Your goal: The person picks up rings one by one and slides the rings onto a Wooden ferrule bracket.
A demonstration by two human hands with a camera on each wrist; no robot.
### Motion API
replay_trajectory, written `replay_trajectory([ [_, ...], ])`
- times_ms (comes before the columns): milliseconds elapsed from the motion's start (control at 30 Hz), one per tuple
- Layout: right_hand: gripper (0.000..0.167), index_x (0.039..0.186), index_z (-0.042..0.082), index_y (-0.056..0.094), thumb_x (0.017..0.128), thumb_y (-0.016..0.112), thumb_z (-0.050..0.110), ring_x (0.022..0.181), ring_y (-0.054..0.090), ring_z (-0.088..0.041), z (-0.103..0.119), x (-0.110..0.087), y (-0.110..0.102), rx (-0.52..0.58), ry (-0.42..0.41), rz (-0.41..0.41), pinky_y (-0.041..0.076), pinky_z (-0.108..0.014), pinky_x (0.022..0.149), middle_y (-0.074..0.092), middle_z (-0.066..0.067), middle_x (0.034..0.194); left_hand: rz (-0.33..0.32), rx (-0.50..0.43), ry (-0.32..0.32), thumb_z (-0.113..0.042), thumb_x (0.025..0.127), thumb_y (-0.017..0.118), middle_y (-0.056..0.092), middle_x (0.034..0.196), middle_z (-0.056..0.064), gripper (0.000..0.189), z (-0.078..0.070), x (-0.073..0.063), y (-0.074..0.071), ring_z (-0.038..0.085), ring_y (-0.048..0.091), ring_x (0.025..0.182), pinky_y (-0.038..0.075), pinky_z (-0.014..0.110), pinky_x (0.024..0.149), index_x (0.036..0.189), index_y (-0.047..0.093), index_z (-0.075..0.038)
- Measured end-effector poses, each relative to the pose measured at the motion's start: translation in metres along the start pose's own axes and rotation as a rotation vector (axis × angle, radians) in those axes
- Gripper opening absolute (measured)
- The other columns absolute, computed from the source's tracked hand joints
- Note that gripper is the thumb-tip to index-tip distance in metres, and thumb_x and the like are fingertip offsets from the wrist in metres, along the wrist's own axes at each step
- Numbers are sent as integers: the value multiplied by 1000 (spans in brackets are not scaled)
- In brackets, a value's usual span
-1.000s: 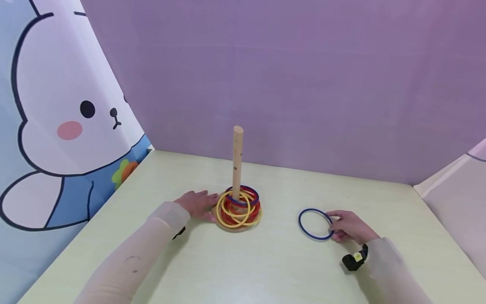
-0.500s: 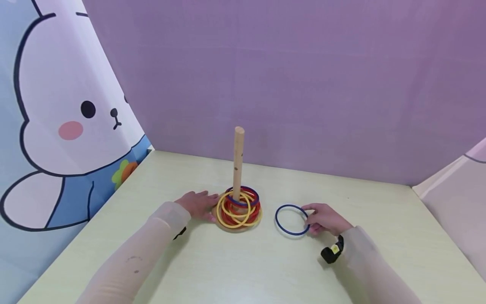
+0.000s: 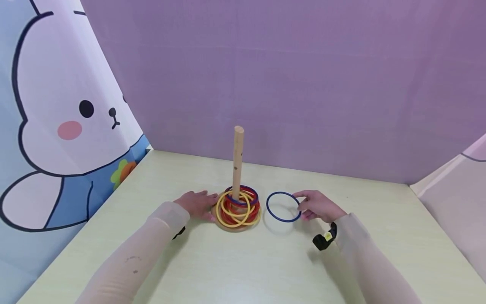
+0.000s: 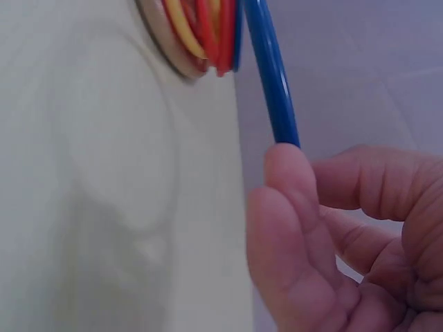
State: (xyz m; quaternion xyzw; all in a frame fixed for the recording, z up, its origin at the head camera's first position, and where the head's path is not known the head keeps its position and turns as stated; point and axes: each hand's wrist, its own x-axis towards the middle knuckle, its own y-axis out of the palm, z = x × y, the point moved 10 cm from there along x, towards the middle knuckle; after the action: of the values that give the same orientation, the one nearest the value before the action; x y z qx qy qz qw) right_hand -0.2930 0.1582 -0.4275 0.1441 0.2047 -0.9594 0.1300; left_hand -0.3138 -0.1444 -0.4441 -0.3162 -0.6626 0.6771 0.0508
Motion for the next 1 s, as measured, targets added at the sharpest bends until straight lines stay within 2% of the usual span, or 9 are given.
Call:
replay_trajectory([
  [300, 54, 142, -7, 36, 90, 54, -3, 56, 59, -12, 40, -8, -16, -30, -63, 12, 56, -29, 63, 56, -12, 81, 14, 22, -13, -56, 87, 59, 29, 155, 3, 80, 1, 0, 1, 34, 23, 142, 24, 57, 109, 152, 30, -19],
  [567, 56, 144, -7, 32, 92, 53, -2, 59, 62, -13, 79, -17, -30, -26, -113, 16, 57, -29, 66, 57, -13, 84, 13, 23, -13, -55, 87, 60, 31, 155, 3, 79, 1, 2, 3, 34, 24, 141, 25, 58, 109, 151, 32, -18],
  [733, 53, 144, -6, 32, 94, 50, -2, 59, 63, -12, 104, -24, -36, 28, -172, 4, 57, -28, 67, 57, -10, 84, 11, 36, -10, -54, 87, 60, 31, 154, 4, 78, 0, 4, 3, 35, 25, 141, 26, 58, 108, 150, 33, -17],
  [1000, 57, 149, 0, 28, 95, 47, -2, 59, 63, -10, 139, -37, -35, 196, -283, -47, 56, -26, 67, 55, -9, 87, 13, 35, -8, -56, 87, 60, 30, 155, 3, 80, 2, 5, 3, 35, 24, 141, 25, 59, 108, 151, 32, -18],
])
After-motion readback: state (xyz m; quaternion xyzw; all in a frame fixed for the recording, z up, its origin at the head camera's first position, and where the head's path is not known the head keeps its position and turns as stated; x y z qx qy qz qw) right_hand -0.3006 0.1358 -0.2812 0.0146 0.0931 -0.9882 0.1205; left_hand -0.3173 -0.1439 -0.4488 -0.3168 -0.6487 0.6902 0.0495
